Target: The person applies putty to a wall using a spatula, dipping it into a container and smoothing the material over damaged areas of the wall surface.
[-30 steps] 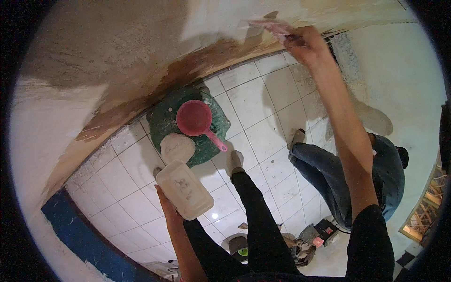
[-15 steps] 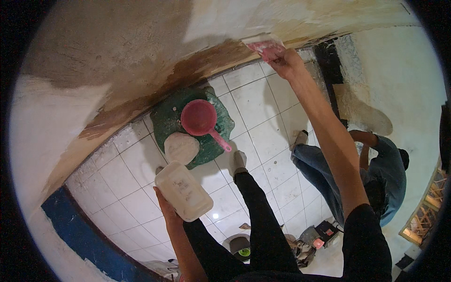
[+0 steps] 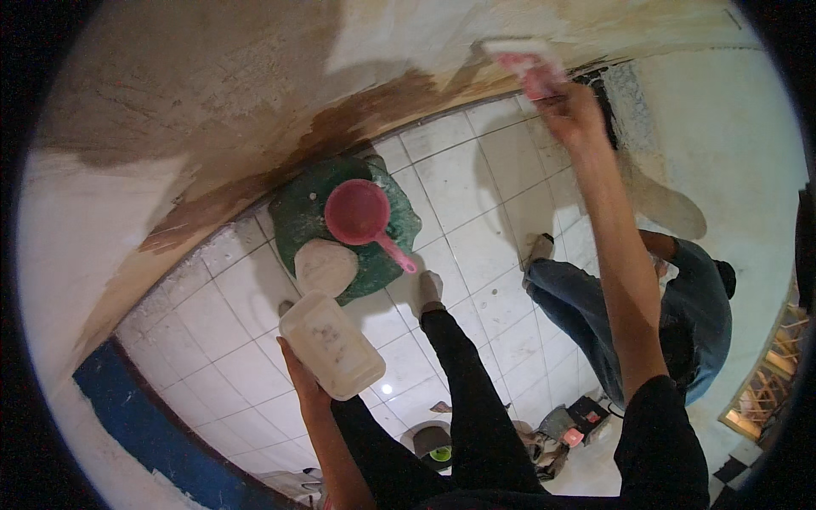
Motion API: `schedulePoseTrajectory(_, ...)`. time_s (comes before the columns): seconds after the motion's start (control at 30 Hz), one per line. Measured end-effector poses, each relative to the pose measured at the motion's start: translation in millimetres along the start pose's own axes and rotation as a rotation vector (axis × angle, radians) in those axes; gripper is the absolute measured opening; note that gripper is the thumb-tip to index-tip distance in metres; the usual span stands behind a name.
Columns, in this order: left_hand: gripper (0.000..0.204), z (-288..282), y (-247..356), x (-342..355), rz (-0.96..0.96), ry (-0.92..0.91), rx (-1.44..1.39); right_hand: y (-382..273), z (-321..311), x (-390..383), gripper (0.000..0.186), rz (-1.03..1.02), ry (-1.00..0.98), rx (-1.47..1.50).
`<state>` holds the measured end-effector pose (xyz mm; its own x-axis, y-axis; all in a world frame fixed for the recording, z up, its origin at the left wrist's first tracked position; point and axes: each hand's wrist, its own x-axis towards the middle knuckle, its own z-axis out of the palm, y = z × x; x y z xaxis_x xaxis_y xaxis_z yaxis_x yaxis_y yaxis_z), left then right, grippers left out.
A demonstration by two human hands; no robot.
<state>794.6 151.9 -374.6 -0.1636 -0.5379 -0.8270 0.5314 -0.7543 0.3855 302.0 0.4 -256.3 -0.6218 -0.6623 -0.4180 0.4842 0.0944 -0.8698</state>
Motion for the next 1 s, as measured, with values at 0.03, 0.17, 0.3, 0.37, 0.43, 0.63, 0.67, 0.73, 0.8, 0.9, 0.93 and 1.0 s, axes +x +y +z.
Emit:
schedulePoseTrajectory(0.03,0.073,1.0,1.9,0.4,0.005,0.023,0.004,23.5,-6.0,18.7,0.024,0.073,-0.053,-0.137)
schedulePoseTrajectory(0.17,0.063,24.1,6.2,3.7,-0.006,-0.007,-0.025,84.7,-69.7,119.7,0.025,0.091,-0.172,-0.178)
schedulePoseTrajectory(0.3,0.063,14.4,6.2,0.2,0.003,-0.027,0.011,35.7,-29.2,112.0,0.021,-0.029,-0.054,-0.057)
schedulePoseTrajectory(0.37,0.063,4.9,8.1,-8.0,0.018,0.031,0.022,6.4,-13.7,92.0,0.022,-0.064,-0.086,-0.084)
schedulePoseTrajectory(0.43,0.065,-4.1,4.5,-6.5,0.000,0.004,0.015,-34.2,17.0,46.6,0.024,-0.132,-0.017,-0.050)
schedulePoseTrajectory(0.63,0.065,4.2,4.7,0.4,-0.043,-0.024,0.008,-69.3,-11.0,-19.6,0.026,-0.017,-0.215,0.117)
schedulePoseTrajectory(0.67,0.065,3.6,5.2,0.5,-0.038,-0.015,0.010,-45.4,-6.4,-20.5,0.027,-0.139,0.017,-0.022)
schedulePoseTrajectory(0.73,0.066,5.9,6.2,2.1,-0.050,-0.073,-0.049,5.6,-20.8,5.0,0.027,-0.014,0.091,0.031)
schedulePoseTrajectory(0.8,0.067,15.1,10.0,2.5,-0.035,-0.055,-0.023,60.8,-32.3,43.2,0.024,0.123,0.026,-0.143)
schedulePoseTrajectory(0.9,0.067,29.8,5.5,4.6,-0.039,-0.074,0.026,100.5,-83.5,129.8,0.017,0.171,-0.130,-0.111)
schedulePoseTrajectory(0.93,0.068,30.3,5.7,5.6,-0.035,-0.079,0.042,102.1,-84.7,146.5,0.017,0.088,-0.150,-0.027)
schedulePoseTrajectory(1.0,0.069,14.1,8.0,1.9,-0.017,-0.034,0.044,102.1,-45.8,131.2,0.019,0.081,-0.094,-0.061)
